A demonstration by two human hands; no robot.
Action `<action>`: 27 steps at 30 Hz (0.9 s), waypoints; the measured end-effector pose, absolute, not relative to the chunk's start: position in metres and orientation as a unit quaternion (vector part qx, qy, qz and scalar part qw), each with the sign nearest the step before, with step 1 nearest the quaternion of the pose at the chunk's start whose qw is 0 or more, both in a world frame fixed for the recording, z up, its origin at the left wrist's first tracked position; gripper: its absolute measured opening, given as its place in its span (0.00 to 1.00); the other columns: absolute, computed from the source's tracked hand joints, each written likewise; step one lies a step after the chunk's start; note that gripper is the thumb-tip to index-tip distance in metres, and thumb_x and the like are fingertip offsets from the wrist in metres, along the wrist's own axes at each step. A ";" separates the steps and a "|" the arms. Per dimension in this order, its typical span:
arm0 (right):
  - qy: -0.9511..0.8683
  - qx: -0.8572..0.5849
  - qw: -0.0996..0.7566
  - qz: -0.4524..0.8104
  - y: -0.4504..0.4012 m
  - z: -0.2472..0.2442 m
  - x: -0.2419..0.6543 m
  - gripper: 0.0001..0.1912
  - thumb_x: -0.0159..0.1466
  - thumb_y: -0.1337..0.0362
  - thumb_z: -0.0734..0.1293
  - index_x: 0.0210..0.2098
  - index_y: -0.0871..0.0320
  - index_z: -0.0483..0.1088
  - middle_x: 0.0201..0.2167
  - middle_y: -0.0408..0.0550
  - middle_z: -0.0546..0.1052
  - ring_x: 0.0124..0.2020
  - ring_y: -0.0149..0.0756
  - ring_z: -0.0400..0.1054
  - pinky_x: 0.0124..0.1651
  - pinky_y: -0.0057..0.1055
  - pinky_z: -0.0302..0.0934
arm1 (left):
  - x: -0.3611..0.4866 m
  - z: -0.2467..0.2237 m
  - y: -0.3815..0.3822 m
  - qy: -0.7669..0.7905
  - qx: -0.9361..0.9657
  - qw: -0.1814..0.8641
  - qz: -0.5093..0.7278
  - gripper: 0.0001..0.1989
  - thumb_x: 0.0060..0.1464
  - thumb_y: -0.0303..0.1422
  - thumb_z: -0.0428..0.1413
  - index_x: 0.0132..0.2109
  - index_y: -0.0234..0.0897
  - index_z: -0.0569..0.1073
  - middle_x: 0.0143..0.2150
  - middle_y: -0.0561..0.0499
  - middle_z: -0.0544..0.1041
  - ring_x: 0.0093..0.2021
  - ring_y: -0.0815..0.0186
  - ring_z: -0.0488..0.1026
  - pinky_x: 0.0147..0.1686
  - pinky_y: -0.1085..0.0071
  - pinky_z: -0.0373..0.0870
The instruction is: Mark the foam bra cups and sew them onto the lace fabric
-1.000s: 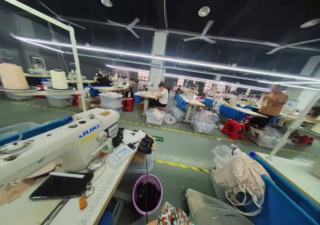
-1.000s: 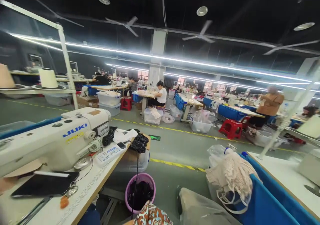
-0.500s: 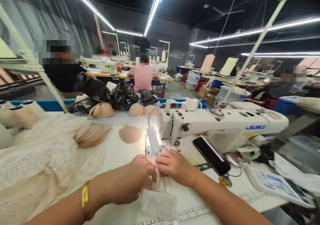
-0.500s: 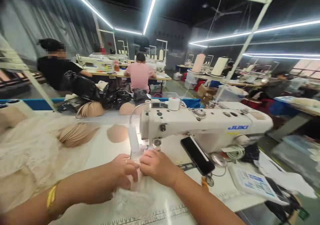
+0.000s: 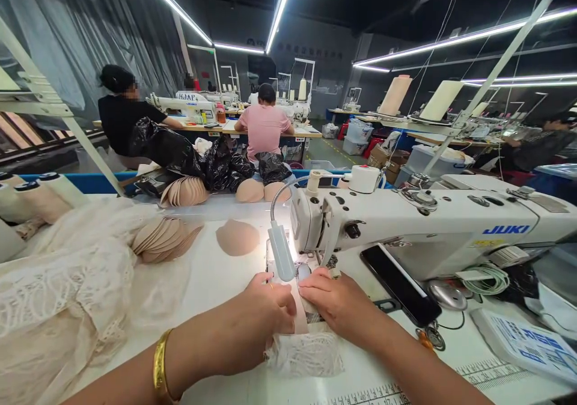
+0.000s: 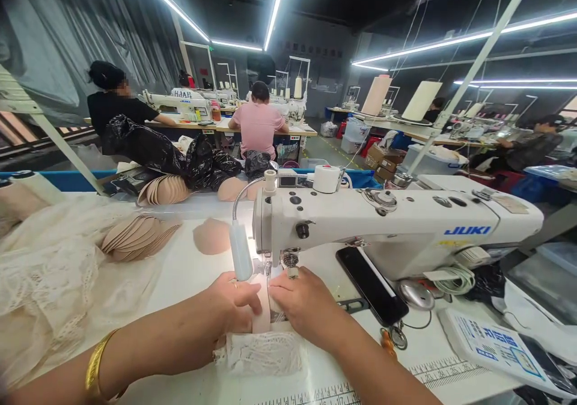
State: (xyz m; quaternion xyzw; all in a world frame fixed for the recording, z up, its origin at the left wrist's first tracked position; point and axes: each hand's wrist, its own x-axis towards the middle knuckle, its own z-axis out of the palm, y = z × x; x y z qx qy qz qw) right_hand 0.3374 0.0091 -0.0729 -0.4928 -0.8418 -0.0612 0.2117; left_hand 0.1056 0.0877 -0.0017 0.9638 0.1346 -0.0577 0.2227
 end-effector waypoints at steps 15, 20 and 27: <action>-0.819 -0.532 0.207 -0.066 0.014 -0.078 0.340 0.20 0.64 0.79 0.62 0.47 0.52 0.76 0.39 0.46 0.82 0.41 0.42 0.73 0.42 0.35 0.63 | 0.109 -0.010 0.094 0.104 0.967 0.230 0.018 0.14 0.38 0.12 0.57 0.28 0.36 0.71 0.49 0.54 0.77 0.45 0.59 0.72 0.54 0.56 0.65; -0.819 -0.531 0.209 -0.066 0.014 -0.080 0.340 0.21 0.64 0.80 0.62 0.47 0.53 0.76 0.40 0.47 0.82 0.42 0.43 0.73 0.42 0.36 0.64 | 0.107 -0.011 0.096 0.110 0.964 0.243 0.018 0.15 0.39 0.11 0.56 0.27 0.36 0.73 0.51 0.54 0.77 0.45 0.59 0.72 0.50 0.59 0.64; -0.820 -0.521 0.230 -0.046 0.012 -0.081 0.339 0.20 0.65 0.81 0.60 0.47 0.54 0.76 0.38 0.49 0.82 0.41 0.44 0.72 0.39 0.36 0.65 | 0.106 -0.012 0.097 0.147 0.959 0.242 -0.035 0.12 0.43 0.14 0.59 0.28 0.36 0.72 0.56 0.53 0.75 0.49 0.53 0.66 0.43 0.62 0.65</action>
